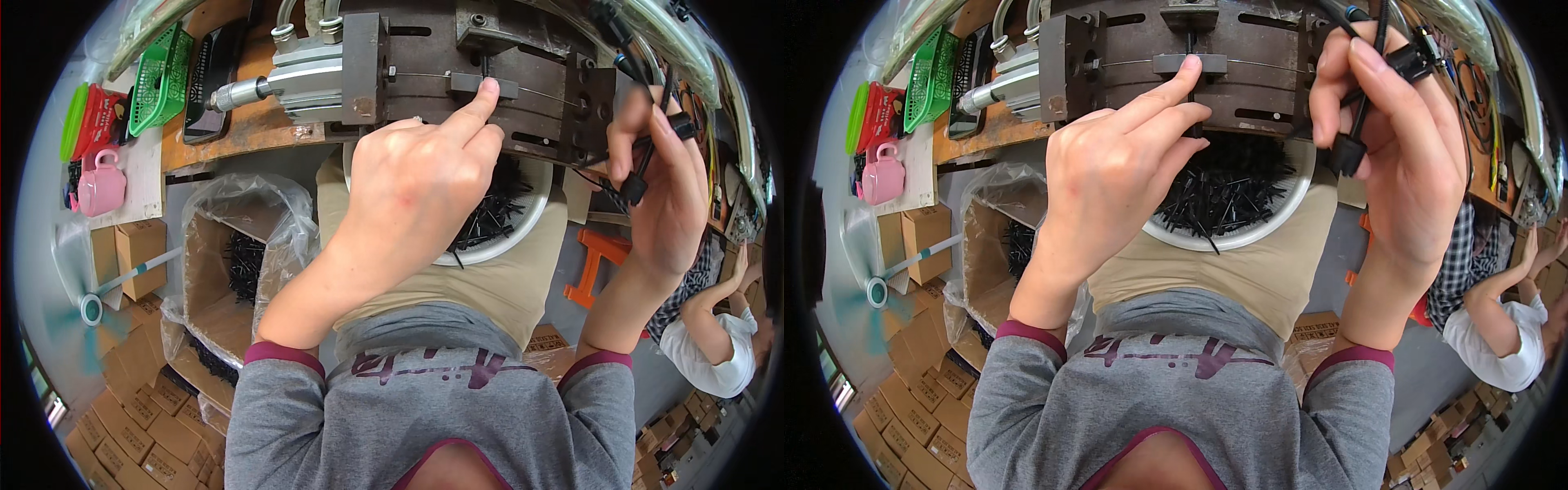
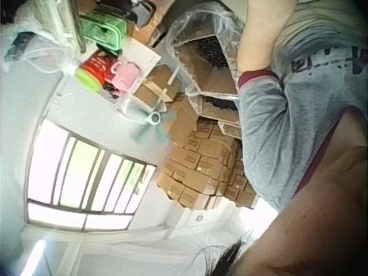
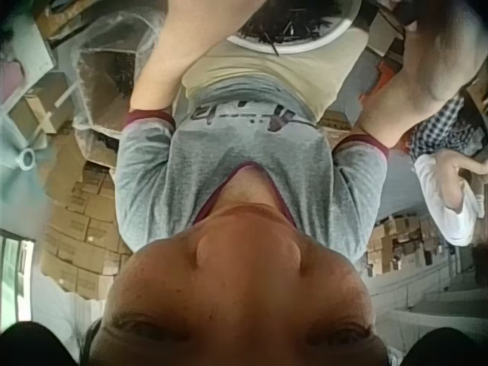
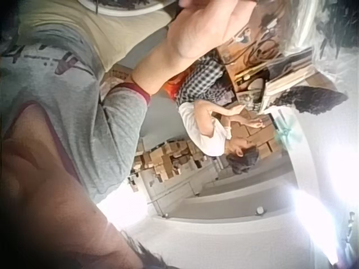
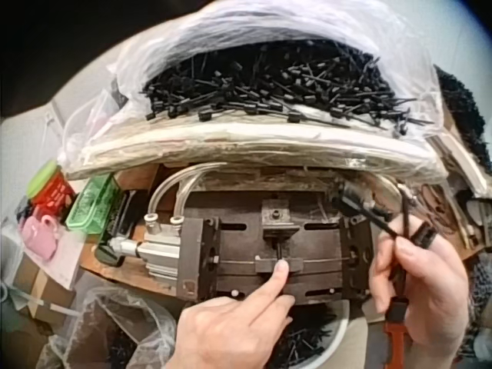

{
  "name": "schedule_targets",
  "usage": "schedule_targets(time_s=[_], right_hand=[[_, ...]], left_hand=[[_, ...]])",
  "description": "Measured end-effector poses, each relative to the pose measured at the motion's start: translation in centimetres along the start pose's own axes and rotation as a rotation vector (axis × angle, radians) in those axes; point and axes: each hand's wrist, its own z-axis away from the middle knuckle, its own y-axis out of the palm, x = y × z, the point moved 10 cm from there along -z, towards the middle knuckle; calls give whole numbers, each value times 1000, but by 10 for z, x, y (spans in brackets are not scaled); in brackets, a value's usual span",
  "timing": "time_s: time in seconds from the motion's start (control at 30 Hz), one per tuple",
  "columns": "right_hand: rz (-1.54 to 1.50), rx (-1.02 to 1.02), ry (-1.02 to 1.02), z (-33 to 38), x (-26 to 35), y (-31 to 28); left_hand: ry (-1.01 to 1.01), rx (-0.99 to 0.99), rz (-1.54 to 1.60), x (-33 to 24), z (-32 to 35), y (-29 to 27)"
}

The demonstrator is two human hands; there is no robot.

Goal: Using a manual fixture to assemble small black plastic electrical or mechanical components.

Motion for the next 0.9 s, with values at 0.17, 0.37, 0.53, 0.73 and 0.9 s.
schedule_targets(time_s=[0.17,0.37,0.53,0.73,0.9], right_hand=[[48,63,74,7,-9,6],[213,308,194,17,-21,42],[142,51,-3,2,-3,13],[36,-52,-45,12,-8,-3],[64,-68,-29,20,-12,2]], left_hand=[[-4,-96,190,6,3,-7],[-469,73,1456,20,0,-15],[-212,-88,1048,28,6,-49],[-16,-286,467,8,18,-29],[-2,-286,221,1,25,13]])
